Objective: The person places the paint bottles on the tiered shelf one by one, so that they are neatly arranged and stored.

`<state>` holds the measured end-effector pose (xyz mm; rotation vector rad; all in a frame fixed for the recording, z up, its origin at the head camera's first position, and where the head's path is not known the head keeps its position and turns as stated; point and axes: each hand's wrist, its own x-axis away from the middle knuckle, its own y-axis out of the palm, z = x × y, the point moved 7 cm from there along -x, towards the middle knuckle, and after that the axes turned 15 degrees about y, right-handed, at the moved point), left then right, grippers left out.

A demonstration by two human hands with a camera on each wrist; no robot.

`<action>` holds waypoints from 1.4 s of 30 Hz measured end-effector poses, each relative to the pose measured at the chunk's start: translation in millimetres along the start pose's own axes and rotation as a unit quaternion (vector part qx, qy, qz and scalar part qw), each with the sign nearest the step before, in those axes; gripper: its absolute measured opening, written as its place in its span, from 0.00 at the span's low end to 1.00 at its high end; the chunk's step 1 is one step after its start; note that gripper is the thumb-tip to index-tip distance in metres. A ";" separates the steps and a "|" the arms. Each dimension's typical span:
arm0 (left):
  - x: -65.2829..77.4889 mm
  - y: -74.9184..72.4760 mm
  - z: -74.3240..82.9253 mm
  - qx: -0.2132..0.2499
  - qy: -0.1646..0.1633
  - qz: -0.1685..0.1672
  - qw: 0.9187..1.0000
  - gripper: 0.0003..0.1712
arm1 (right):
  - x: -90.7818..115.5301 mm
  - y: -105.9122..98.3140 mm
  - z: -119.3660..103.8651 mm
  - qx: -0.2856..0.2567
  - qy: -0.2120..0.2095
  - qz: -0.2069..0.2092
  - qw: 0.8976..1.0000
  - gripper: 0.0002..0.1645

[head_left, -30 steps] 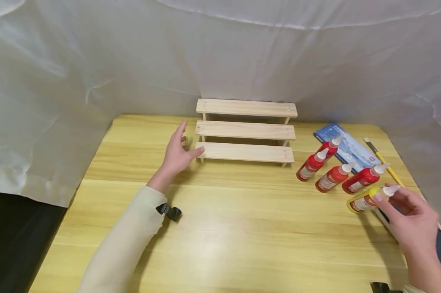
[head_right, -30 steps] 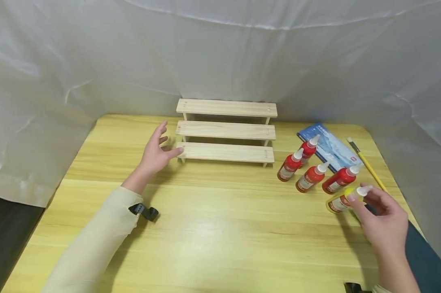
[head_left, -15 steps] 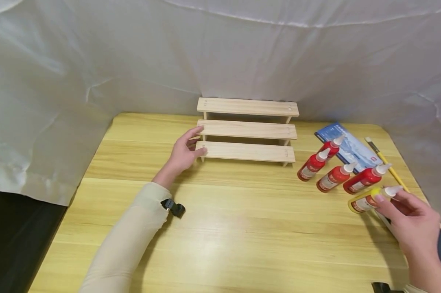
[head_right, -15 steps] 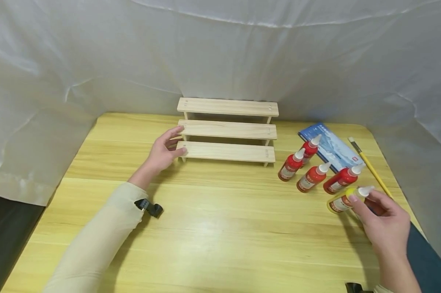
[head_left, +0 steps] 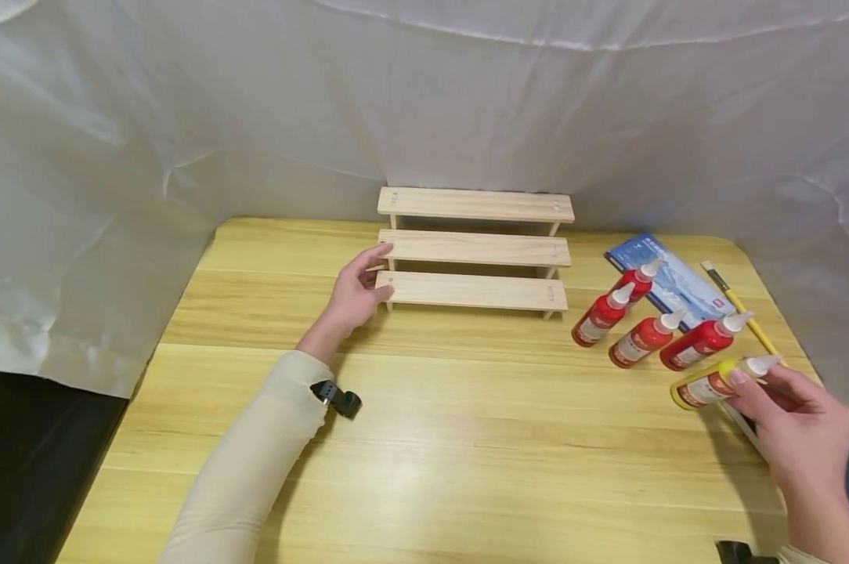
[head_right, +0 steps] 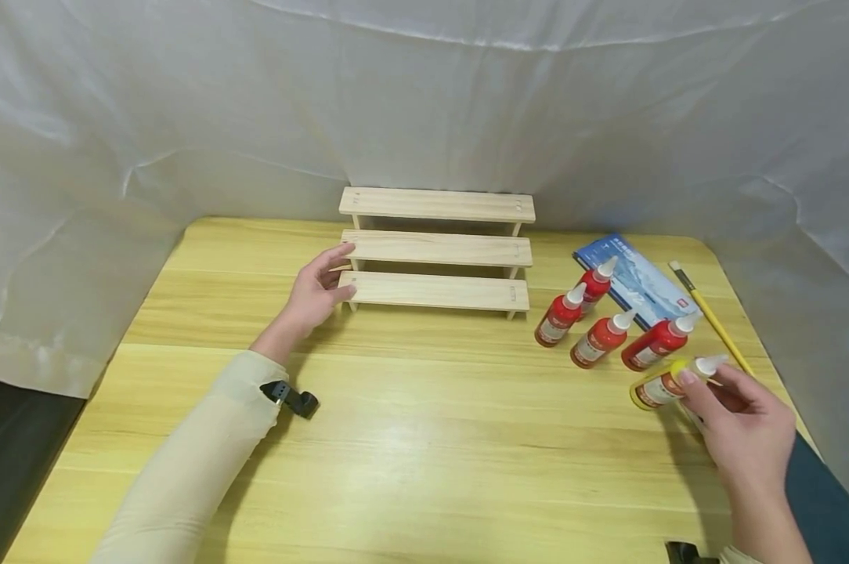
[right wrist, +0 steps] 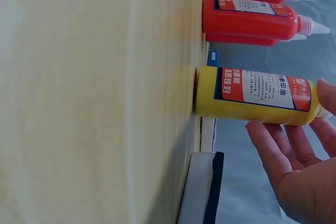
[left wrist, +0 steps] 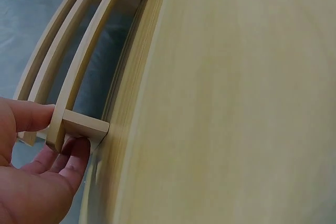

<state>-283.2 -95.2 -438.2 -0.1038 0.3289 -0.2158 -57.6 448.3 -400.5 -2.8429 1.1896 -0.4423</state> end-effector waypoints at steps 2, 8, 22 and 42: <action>0.9 -0.1 -1.5 0.006 -0.004 0.004 1.000 0.42 | 1.4 0.0 -1.1 -0.012 -0.002 -0.002 1.000 0.18; 0.6 0.7 -5.2 0.022 -0.005 0.017 1.000 0.42 | 9.3 2.2 -9.0 -0.016 -0.013 -0.010 1.000 0.17; -2.0 -3.1 -5.0 0.002 -0.010 0.032 0.999 0.41 | 44.0 19.7 -41.9 -0.087 -0.061 -0.091 0.990 0.17; -2.6 -0.9 -5.4 0.004 -0.021 0.024 0.999 0.42 | 70.7 58.5 -94.6 -0.079 -0.151 -0.187 0.968 0.18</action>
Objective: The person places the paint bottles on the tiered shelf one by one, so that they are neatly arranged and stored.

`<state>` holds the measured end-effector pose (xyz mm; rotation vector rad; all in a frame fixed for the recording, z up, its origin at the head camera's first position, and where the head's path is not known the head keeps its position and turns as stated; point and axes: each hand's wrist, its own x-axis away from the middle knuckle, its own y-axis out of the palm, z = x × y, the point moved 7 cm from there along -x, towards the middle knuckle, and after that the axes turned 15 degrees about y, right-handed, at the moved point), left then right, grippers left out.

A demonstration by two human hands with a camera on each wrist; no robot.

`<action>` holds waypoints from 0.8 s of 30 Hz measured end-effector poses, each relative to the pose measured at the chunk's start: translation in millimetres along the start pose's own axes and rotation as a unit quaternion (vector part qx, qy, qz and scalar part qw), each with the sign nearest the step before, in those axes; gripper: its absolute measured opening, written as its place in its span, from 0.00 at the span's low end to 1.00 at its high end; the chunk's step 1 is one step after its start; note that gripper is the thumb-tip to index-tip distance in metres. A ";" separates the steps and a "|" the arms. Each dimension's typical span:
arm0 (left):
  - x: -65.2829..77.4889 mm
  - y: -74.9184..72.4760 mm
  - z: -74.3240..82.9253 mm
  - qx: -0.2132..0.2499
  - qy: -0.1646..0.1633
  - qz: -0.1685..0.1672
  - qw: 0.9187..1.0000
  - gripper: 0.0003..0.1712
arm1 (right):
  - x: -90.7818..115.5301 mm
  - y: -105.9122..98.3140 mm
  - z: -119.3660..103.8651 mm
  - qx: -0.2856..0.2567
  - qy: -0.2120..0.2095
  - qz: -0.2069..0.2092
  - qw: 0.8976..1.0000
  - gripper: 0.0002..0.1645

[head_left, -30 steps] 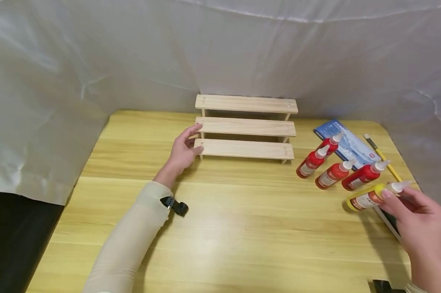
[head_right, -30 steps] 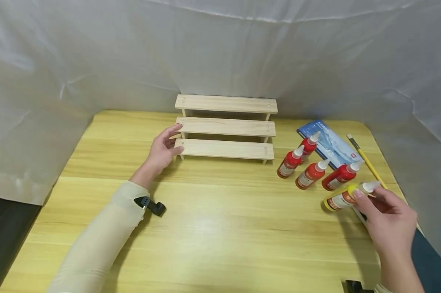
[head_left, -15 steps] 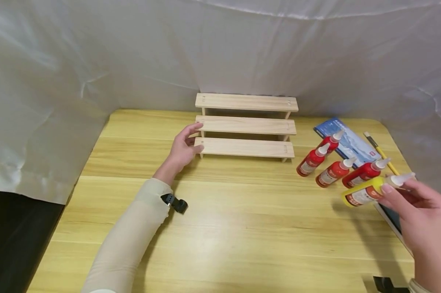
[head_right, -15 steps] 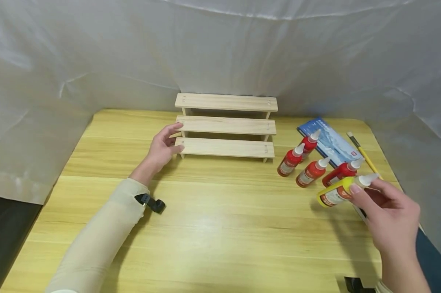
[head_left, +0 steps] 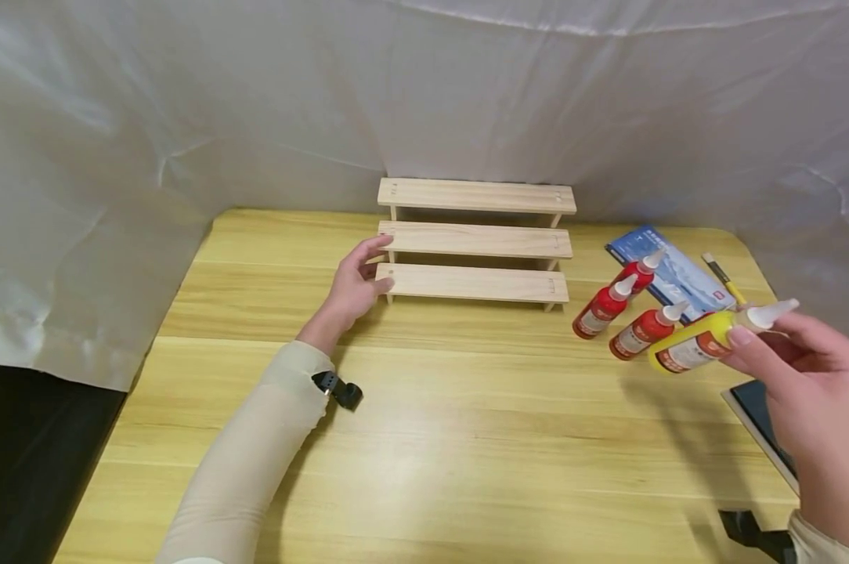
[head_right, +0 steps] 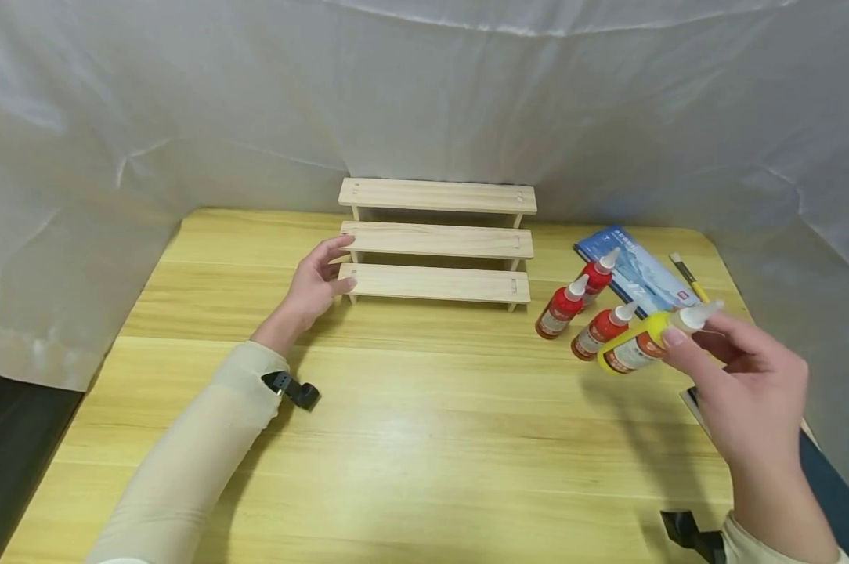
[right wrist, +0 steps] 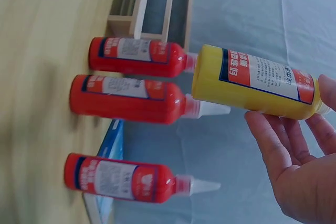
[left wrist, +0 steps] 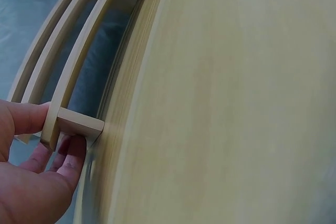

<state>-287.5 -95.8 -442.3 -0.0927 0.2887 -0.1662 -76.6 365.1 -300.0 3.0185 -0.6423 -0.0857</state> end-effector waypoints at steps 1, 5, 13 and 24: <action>-0.1 0.1 -0.1 0.000 0.000 0.001 1.000 0.42 | -1.5 2.6 -2.9 0.003 -0.004 -0.003 1.000 0.19; -0.7 0.7 -0.7 0.000 0.005 0.000 1.000 0.41 | -7.5 12.2 -13.5 0.023 -0.019 -0.011 0.999 0.18; -1.1 2.0 0.4 0.007 0.011 0.000 1.000 0.42 | -18.2 30.2 -30.8 0.099 -0.034 -0.006 0.995 0.18; 0.1 0.9 -0.2 0.006 0.009 0.003 1.000 0.41 | -27.6 74.0 -47.9 0.106 -0.049 -0.063 0.991 0.17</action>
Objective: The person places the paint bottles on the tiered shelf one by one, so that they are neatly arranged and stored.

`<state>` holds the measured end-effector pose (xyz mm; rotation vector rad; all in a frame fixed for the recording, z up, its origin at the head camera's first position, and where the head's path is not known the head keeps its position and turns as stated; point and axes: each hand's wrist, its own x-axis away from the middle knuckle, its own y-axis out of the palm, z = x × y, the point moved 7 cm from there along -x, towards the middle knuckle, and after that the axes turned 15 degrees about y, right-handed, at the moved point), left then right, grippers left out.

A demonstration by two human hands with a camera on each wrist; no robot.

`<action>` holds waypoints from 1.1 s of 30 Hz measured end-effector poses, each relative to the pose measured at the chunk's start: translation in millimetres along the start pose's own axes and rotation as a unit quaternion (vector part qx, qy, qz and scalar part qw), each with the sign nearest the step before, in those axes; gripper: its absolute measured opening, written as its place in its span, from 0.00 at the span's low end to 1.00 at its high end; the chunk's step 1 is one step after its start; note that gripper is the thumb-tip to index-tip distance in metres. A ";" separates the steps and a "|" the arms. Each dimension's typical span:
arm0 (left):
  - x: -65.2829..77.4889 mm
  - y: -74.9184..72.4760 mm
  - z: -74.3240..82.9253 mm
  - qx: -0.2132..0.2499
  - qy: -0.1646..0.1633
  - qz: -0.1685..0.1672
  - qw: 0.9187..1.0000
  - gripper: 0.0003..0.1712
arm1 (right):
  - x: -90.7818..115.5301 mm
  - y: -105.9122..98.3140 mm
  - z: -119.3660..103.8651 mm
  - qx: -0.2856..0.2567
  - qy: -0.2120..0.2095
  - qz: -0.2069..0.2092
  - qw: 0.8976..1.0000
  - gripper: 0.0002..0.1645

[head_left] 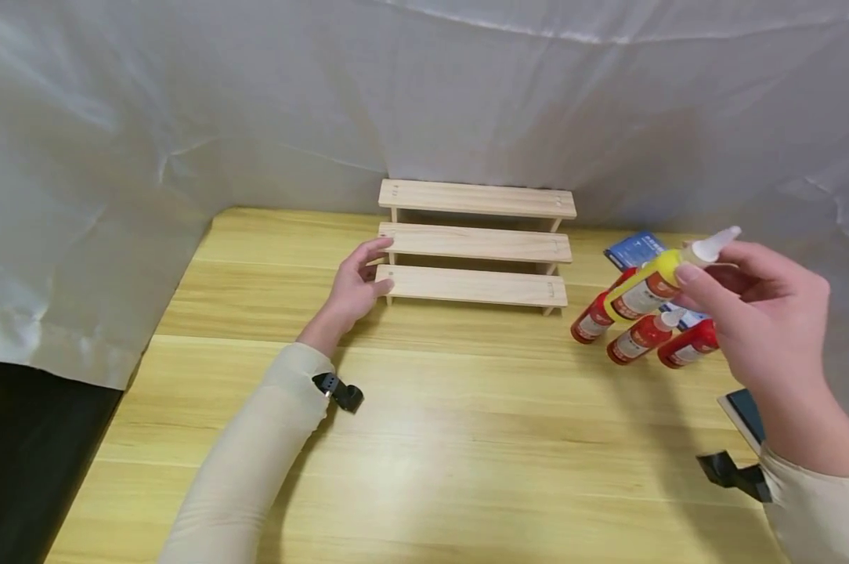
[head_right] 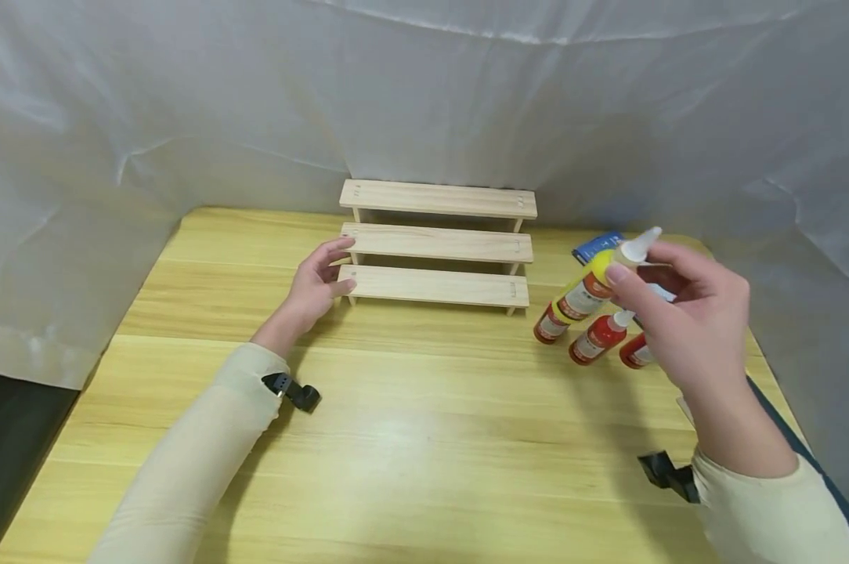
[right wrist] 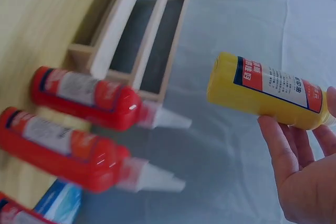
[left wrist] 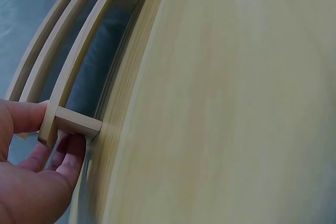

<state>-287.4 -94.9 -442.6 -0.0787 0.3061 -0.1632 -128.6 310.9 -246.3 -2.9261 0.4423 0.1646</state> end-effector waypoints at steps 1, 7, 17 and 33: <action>0.3 -0.2 0.2 -0.001 -0.001 0.000 1.000 0.41 | -2.9 4.4 -2.6 -0.028 -0.004 -0.017 0.999 0.18; -0.9 0.1 0.0 -0.002 -0.002 0.004 1.000 0.41 | -23.1 31.9 -20.1 -0.075 -0.019 -0.074 0.994 0.18; -3.0 8.9 0.7 0.005 0.007 -0.005 1.000 0.41 | -61.8 73.4 -33.0 -0.070 0.034 -0.104 0.991 0.20; -2.7 10.3 3.2 -0.001 0.018 -0.003 1.000 0.39 | -108.7 126.5 -42.8 -0.105 0.064 -0.142 0.982 0.19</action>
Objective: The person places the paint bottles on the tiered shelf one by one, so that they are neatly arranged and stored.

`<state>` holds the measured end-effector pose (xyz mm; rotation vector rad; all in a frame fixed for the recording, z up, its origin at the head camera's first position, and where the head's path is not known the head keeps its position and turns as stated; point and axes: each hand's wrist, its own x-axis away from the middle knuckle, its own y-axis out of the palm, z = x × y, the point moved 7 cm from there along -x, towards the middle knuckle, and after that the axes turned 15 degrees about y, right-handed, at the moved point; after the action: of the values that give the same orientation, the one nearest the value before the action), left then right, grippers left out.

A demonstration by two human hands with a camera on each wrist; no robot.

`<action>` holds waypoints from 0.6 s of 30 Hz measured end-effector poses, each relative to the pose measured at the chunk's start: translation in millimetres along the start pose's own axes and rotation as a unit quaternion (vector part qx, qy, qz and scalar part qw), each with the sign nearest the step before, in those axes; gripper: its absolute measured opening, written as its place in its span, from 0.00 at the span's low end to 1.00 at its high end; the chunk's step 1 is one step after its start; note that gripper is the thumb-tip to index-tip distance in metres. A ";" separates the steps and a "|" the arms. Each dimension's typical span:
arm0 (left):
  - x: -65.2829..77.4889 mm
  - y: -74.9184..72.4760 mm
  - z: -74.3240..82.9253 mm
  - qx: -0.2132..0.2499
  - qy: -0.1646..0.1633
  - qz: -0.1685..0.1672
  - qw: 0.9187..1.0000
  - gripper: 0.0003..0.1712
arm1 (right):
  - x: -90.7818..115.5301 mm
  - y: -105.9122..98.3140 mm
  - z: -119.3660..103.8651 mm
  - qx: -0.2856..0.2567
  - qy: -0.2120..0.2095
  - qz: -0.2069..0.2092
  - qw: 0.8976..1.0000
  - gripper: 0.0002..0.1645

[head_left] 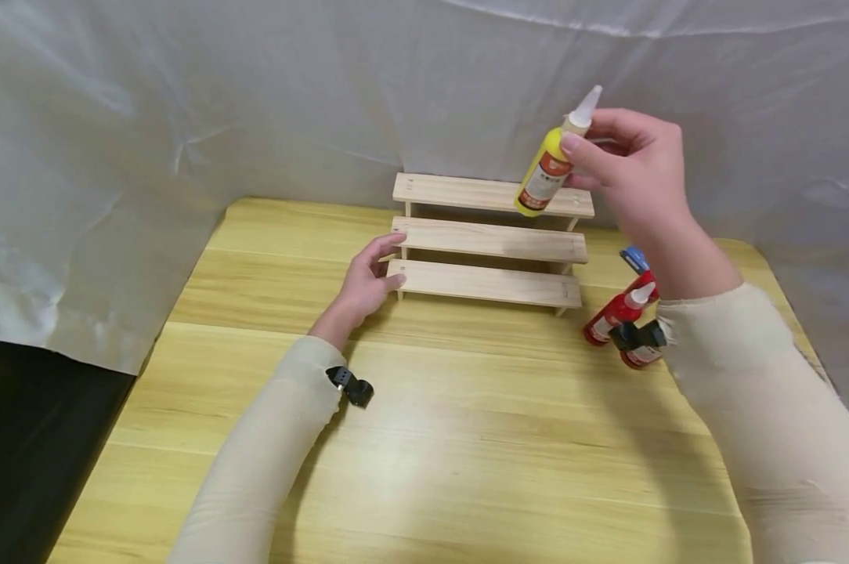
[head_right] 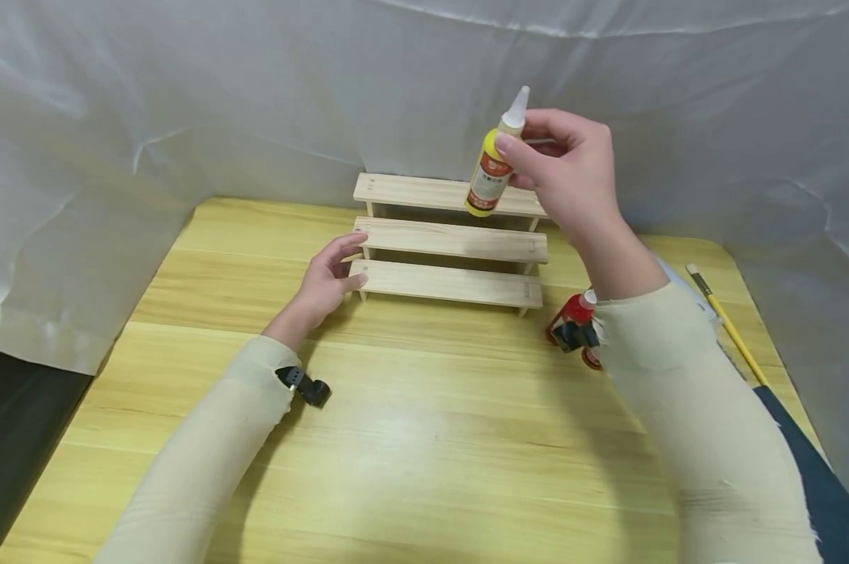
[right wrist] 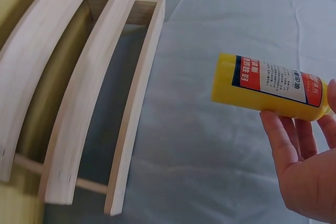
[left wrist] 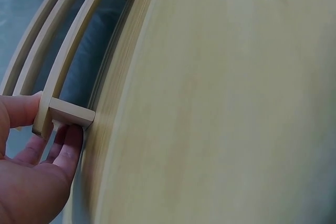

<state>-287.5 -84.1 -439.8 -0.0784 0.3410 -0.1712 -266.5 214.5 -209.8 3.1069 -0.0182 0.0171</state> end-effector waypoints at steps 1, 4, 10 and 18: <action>0.3 -0.3 -0.3 0.000 0.001 0.000 1.000 0.39 | -3.3 3.1 0.3 -0.001 0.001 -0.001 1.000 0.18; 1.1 -1.4 -1.4 0.000 0.002 0.003 1.000 0.39 | -13.2 13.1 0.7 0.005 0.005 -0.005 1.000 0.17; 0.3 0.1 0.8 0.007 0.010 -0.002 1.000 0.40 | -33.7 30.4 3.2 0.015 0.016 -0.011 1.000 0.15; 4.1 -2.2 3.5 0.007 0.016 -0.003 1.000 0.40 | -60.0 57.2 16.6 0.030 0.053 -0.013 0.998 0.15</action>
<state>-282.8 -86.8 -437.6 -0.0627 0.3707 -0.1799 -327.0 157.5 -225.1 3.1607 0.0249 0.1853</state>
